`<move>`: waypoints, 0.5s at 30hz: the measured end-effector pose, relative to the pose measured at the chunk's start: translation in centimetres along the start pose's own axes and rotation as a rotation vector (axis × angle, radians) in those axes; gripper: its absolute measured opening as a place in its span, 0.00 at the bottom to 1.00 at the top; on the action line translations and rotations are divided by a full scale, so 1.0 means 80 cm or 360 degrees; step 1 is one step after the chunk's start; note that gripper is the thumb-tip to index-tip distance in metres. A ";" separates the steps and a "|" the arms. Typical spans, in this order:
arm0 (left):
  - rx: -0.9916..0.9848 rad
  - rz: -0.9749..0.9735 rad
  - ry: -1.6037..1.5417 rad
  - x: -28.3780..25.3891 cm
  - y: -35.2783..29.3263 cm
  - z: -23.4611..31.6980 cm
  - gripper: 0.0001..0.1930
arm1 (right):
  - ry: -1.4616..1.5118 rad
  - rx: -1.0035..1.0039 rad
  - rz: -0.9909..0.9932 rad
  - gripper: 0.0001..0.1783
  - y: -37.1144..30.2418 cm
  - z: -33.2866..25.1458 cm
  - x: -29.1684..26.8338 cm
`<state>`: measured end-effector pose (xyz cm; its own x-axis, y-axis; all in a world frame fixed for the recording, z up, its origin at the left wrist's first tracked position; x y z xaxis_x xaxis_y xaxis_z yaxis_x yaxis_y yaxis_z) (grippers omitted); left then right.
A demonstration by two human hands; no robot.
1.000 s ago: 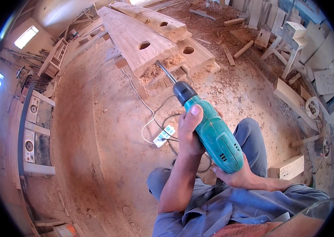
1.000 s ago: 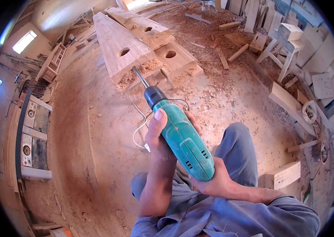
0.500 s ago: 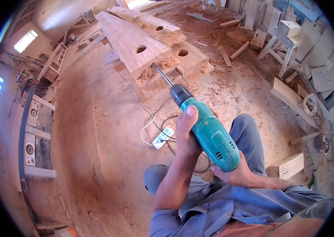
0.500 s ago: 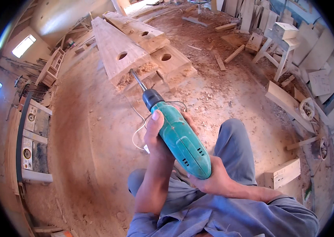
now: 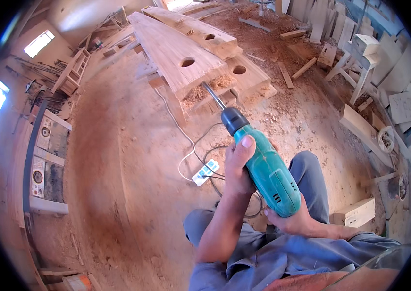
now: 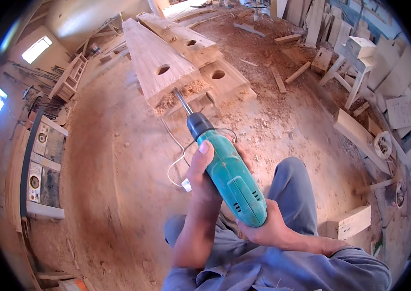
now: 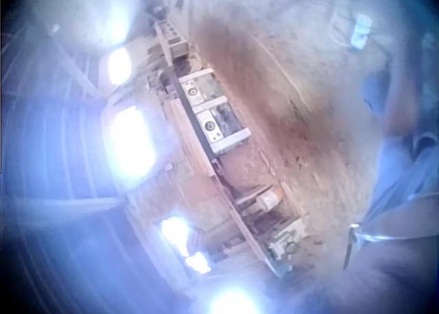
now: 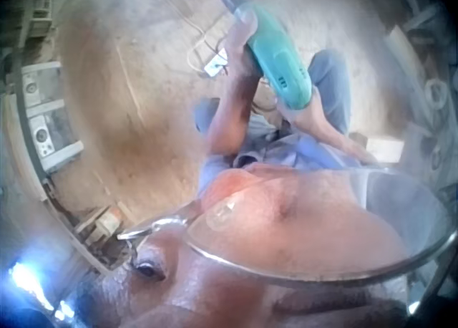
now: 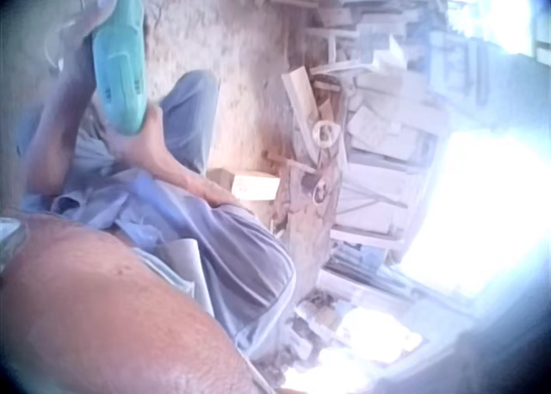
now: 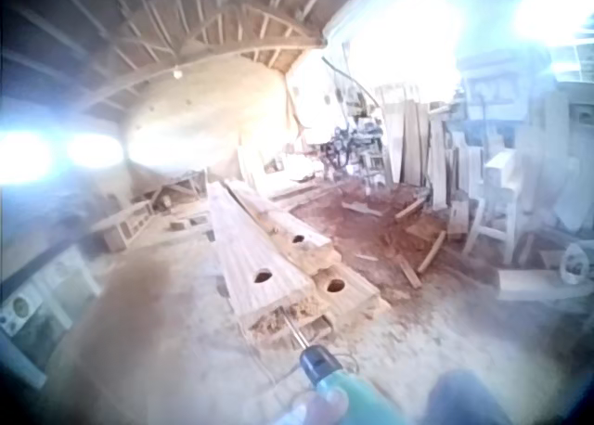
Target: The person measures and marks a wooden plank with a ruler and pencil, then uses a corded drill to create holes in the wood. The person sits on the floor during the task.
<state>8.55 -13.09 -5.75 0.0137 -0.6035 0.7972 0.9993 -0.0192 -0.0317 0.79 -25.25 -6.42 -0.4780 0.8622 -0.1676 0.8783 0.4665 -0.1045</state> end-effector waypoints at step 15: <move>0.0078 -0.0007 -0.0020 0.007 0.002 0.007 0.31 | -0.0088 -0.0148 0.0060 0.09 0.003 0.008 -0.007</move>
<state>8.72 -13.00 -5.01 0.0091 -0.5935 0.8048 0.9998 0.0173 0.0014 1.27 -25.72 -6.99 -0.4421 0.8686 -0.2238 0.8919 0.4523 -0.0064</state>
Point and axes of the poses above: each hand's wrist, its own y-axis towards the middle knuckle, its own x-axis out of the palm, z = x × y, the point moved 10 cm from there along y, towards the middle knuckle, and after that the axes turned 5 degrees about -y, right-handed, at the moved point
